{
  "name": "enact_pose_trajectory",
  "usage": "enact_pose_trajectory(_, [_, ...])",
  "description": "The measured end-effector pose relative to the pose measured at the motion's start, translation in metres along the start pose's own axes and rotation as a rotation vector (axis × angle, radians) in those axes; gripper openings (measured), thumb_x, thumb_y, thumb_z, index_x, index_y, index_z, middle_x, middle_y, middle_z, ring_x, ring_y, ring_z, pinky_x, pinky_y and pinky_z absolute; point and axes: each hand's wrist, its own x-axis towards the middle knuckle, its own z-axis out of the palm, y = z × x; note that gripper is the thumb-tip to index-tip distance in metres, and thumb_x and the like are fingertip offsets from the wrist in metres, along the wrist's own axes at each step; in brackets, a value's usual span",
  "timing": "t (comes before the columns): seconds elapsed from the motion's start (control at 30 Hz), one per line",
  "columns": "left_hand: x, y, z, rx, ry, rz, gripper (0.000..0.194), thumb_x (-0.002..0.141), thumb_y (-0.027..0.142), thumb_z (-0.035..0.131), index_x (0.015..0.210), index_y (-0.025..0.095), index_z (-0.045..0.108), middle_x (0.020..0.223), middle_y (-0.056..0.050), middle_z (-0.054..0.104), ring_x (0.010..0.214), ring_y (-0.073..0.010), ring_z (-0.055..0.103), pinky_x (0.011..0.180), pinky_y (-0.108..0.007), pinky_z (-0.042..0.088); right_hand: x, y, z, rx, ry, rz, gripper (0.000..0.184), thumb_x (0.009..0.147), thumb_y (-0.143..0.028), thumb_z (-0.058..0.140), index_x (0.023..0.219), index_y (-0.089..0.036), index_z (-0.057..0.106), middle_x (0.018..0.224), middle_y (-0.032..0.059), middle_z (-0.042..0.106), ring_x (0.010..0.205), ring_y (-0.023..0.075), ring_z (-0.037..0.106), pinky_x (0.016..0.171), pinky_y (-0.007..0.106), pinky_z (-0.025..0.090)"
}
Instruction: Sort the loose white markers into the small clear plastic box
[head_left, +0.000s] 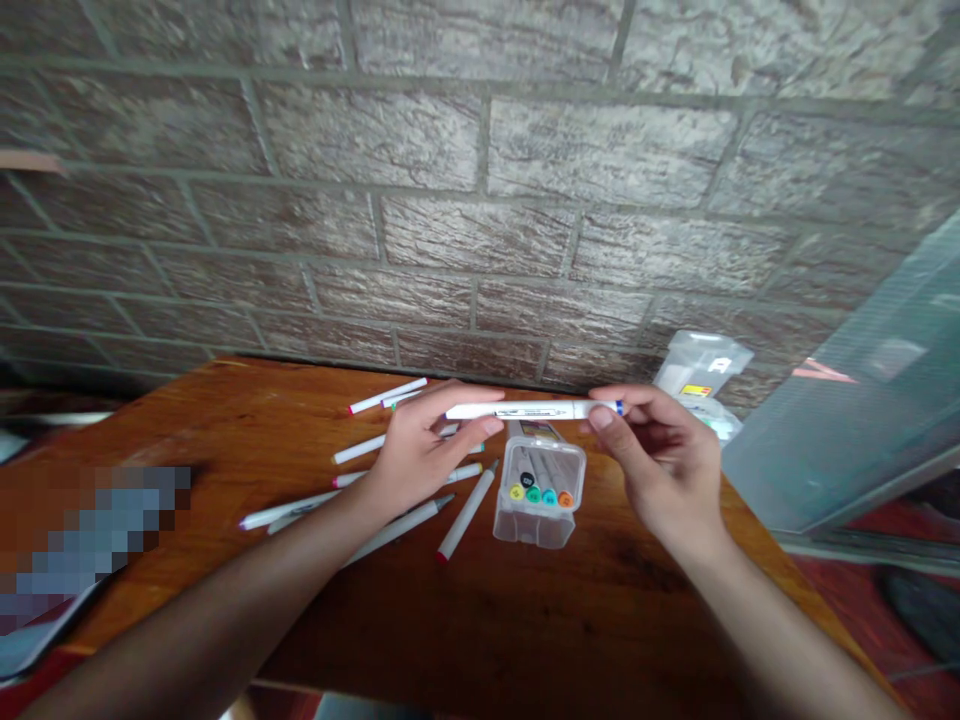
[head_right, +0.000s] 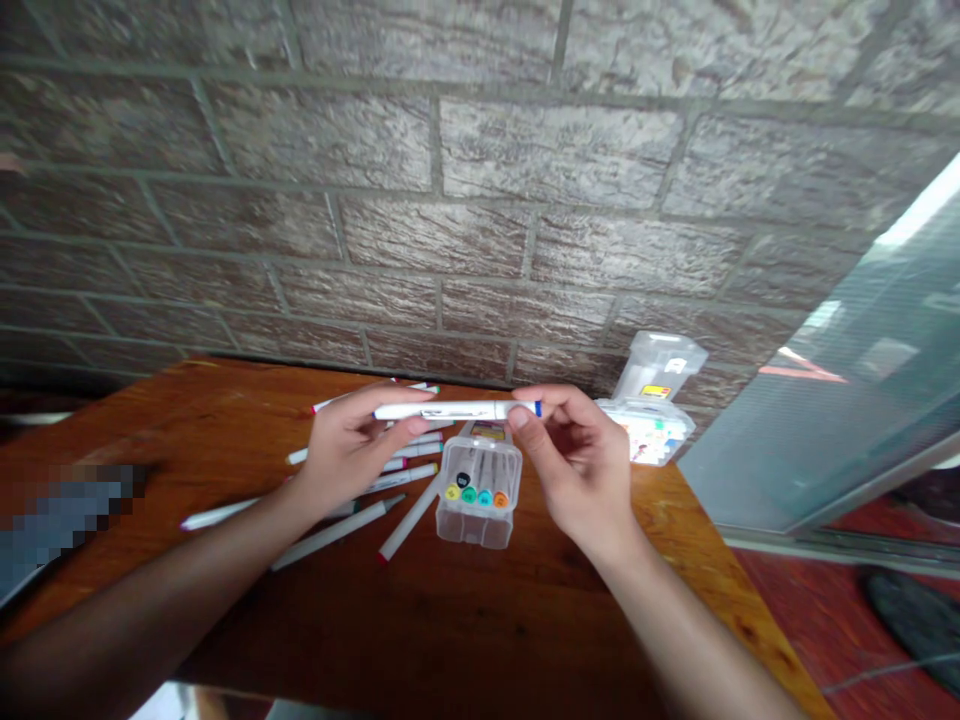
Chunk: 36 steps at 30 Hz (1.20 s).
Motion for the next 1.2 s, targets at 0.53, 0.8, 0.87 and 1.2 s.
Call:
enact_pose_trajectory(0.53, [0.006,0.0,0.015,-0.511,0.006,-0.364,0.03,0.102,0.043,0.073,0.119,0.018,0.075,0.072,0.001,0.068,0.062,-0.0097,0.059,0.063,-0.023,0.051,0.009,0.016,-0.007,0.183,-0.018,0.19,0.019,0.084,-0.035,0.093,0.099,-0.025,0.087,0.073,0.001,0.082,0.052,0.0087,0.058,0.048,0.021,0.04])
enact_pose_trajectory(0.8, [0.019,0.015,0.016,-0.348,-0.047,-0.311,0.027,0.097,0.043,0.078,0.104,0.017,0.074,0.061,0.004,0.057,0.053,-0.0093,0.051,0.05,-0.022,0.04,0.009,0.015,-0.014,0.181,0.012,0.207,0.018,0.084,-0.035,0.093,0.098,-0.025,0.087,0.071,0.0014,0.081,0.051,0.0086,0.055,0.047,0.02,0.036])
enact_pose_trajectory(0.87, [0.02,0.018,0.017,-0.325,-0.053,-0.31,0.028,0.095,0.044,0.08,0.103,0.017,0.074,0.062,0.004,0.057,0.051,-0.0086,0.049,0.047,-0.022,0.035,0.009,0.014,-0.015,0.176,0.019,0.222,0.02,0.082,-0.037,0.095,0.096,-0.025,0.087,0.071,0.0024,0.081,0.05,0.0084,0.053,0.046,0.019,0.034])
enact_pose_trajectory(1.2, [0.007,0.019,0.019,-0.401,-0.01,-0.365,0.024,0.097,0.04,0.079,0.104,0.018,0.073,0.063,0.004,0.06,0.056,-0.0094,0.054,0.052,-0.02,0.043,0.0,0.012,-0.015,0.181,-0.022,0.243,0.019,0.086,-0.038,0.093,0.099,-0.025,0.087,0.073,0.004,0.082,0.051,0.0094,0.057,0.046,0.02,0.042])
